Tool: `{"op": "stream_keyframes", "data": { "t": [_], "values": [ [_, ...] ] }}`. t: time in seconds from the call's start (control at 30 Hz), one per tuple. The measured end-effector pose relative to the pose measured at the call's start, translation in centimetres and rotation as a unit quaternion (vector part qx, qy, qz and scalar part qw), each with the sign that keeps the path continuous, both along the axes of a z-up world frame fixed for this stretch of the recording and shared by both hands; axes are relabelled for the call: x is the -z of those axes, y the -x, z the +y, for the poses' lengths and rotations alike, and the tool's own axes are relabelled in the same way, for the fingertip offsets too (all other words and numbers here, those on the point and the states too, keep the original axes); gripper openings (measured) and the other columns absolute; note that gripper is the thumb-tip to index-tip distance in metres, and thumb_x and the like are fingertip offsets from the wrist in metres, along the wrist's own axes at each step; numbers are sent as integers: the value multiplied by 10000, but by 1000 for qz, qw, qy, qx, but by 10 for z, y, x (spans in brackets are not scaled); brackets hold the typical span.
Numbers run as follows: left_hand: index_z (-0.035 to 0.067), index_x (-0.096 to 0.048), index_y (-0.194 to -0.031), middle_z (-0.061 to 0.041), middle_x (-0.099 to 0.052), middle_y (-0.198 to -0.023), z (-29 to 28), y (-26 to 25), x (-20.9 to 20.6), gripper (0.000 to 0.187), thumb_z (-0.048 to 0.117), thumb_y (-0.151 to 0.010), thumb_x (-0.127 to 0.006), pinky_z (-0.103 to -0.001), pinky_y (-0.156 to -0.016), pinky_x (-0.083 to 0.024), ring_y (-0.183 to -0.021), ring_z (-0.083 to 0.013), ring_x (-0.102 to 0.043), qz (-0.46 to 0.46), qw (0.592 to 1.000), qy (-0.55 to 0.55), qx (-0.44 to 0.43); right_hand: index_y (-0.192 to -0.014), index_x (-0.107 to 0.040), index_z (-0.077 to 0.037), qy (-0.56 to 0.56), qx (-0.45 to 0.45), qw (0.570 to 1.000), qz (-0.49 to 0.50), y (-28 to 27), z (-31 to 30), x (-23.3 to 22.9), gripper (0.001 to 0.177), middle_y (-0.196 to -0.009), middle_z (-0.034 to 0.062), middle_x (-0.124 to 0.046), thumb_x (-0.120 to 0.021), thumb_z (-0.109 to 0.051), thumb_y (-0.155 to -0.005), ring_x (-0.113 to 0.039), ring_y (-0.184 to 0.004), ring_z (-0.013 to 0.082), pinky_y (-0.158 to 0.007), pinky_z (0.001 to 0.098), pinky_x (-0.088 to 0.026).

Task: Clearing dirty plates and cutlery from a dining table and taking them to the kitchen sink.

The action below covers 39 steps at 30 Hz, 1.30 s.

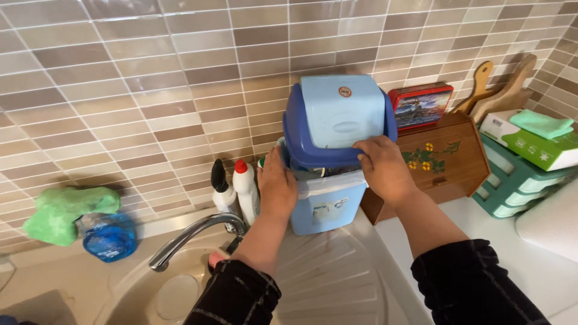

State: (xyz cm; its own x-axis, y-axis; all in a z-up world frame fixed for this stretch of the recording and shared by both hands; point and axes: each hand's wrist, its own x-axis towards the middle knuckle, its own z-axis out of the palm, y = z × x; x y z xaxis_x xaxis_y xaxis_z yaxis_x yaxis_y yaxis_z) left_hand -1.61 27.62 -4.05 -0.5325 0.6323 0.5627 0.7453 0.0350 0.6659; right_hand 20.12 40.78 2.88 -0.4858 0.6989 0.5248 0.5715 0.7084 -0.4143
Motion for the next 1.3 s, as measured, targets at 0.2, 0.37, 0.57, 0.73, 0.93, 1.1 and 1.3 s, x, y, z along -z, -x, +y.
{"op": "stream_keyframes", "data": {
  "t": [0.2,0.37,0.57,0.73,0.93,1.1,1.3],
  "values": [
    [119,-376,-1599,-189,-380,-1631,-2,-3,20,620,263,-998,-428,-702,-1188,-163,-1527,-375,-311,-63,997,32,29,-1288,-717,-236,-19,-22,999,-35,8,-3,32,294,-1294,136,-627,-596,-179,-1025,-606,-1266,346,-1043,431,-535],
    [154,-277,-1640,-177,-320,-1661,-18,-12,-1,631,303,-1034,-371,-706,-1197,-93,-1545,-381,-258,-105,989,86,63,-1304,-701,-215,-36,-28,998,-48,15,-2,47,283,-1307,150,-614,-574,-183,-1053,-592,-1282,339,-1050,426,-530],
    [164,-196,-1660,-175,-252,-1687,-24,-19,-7,647,297,-1049,-359,-687,-1209,-113,-1545,-382,-256,-118,982,127,78,-1308,-697,-190,-91,-51,993,-51,8,-8,52,332,-1267,133,-629,-671,-195,-977,-605,-1267,328,-1046,424,-526],
    [120,-199,-1655,-213,-213,-1688,-44,-28,6,658,247,-1042,-401,-705,-1191,-161,-1535,-423,-247,-105,987,91,78,-1404,-629,-97,-180,-75,981,-13,5,-37,46,517,-1362,218,-583,-717,-151,-898,-546,-1335,411,-1076,515,-495],
    [76,-411,-1554,-223,-446,-1559,-133,-79,20,519,227,-1061,-475,-664,-1155,-262,-1466,-401,-397,29,994,25,98,-1447,-560,7,99,-187,963,166,22,-143,73,457,-1385,275,-602,-520,-239,-1063,-558,-1306,454,-1061,541,-475],
    [-78,-496,-1443,-347,-501,-1477,-215,-105,56,750,555,-1104,-281,-724,-1180,-165,-1413,-551,-432,133,968,-88,192,-1316,-558,-81,824,-181,321,430,38,-247,137,780,-1393,150,-596,-410,-753,-948,-508,-1390,289,-1254,448,-300],
    [-47,-582,-1345,-279,-571,-1349,-300,-75,132,686,545,-1040,-417,-625,-1146,-259,-1287,-430,-519,126,989,7,72,-1475,-574,-92,906,-125,308,262,46,-314,191,1073,-1416,185,-639,-410,-885,-772,-598,-1161,247,-788,246,-438]
  ]
}}
